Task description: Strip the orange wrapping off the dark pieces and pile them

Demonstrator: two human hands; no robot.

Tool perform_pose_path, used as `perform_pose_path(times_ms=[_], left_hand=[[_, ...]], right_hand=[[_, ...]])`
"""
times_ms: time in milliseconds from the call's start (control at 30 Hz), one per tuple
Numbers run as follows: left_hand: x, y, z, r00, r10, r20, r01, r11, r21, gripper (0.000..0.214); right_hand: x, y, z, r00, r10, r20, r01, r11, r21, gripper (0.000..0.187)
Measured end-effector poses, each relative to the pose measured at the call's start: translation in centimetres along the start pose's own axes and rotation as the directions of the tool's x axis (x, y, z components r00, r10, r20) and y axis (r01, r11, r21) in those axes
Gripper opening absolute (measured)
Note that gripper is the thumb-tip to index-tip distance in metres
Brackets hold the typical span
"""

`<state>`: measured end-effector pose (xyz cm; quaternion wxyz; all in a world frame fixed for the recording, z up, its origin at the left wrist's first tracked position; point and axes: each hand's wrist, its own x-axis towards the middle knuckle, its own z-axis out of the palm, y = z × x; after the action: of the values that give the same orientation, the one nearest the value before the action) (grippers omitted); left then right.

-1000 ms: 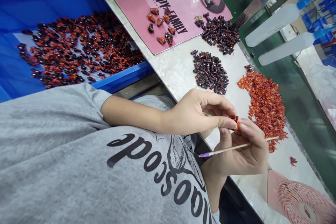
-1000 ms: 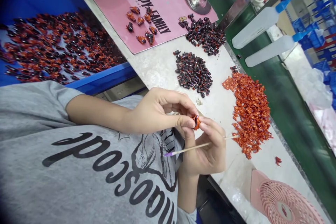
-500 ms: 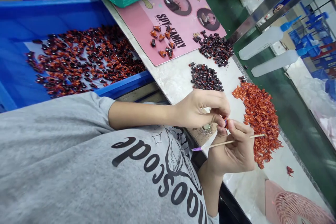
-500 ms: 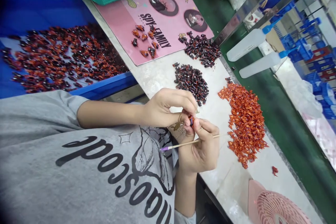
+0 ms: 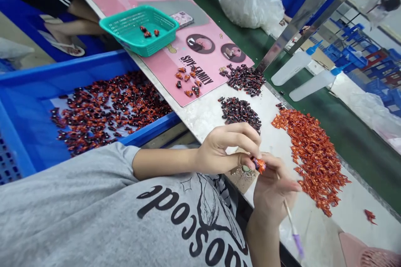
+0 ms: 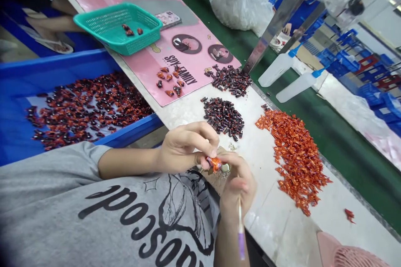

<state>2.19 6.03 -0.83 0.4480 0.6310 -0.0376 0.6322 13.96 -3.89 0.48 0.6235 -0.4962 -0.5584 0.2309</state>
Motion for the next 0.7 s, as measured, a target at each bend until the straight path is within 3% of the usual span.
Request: perform_pose_path(times_ms=[67,100,267,400,533,700], left_hand=[[-0.1,0.0,-0.1,1.0,0.017,0.008,-0.017,0.999,0.03,0.017],[-0.1,0.0,-0.2,0.999,0.026,0.025,-0.028,0.998,0.054,0.016],[0.8,0.8,-1.0,0.971,-0.055,0.234,0.02,0.988,0.151,0.017],[1.9,1.9,-1.5,0.918,-0.178,0.353,0.107,0.971,0.212,0.01],[2.3,2.5,-1.6,0.873,-0.22,0.434,0.126,0.964,0.236,0.014],[1.9,2.2,-1.3,0.917,-0.05,0.396,-0.024,0.984,0.178,0.009]], right_hand=[[-0.1,0.0,0.0,0.985,0.1,0.142,-0.115,0.988,0.101,0.064],[-0.2,0.0,0.0,0.979,0.129,0.159,-0.152,0.978,0.144,0.059],[-0.9,-0.3,0.4,0.989,0.147,-0.001,-0.145,0.978,0.151,0.024],[-0.7,-0.6,0.2,0.995,0.081,0.06,-0.084,0.995,0.052,0.012],[-0.4,-0.8,0.2,0.995,0.013,0.098,-0.013,1.0,-0.01,0.016],[-0.5,-1.2,0.5,0.995,0.018,0.097,-0.002,0.987,-0.163,0.039]])
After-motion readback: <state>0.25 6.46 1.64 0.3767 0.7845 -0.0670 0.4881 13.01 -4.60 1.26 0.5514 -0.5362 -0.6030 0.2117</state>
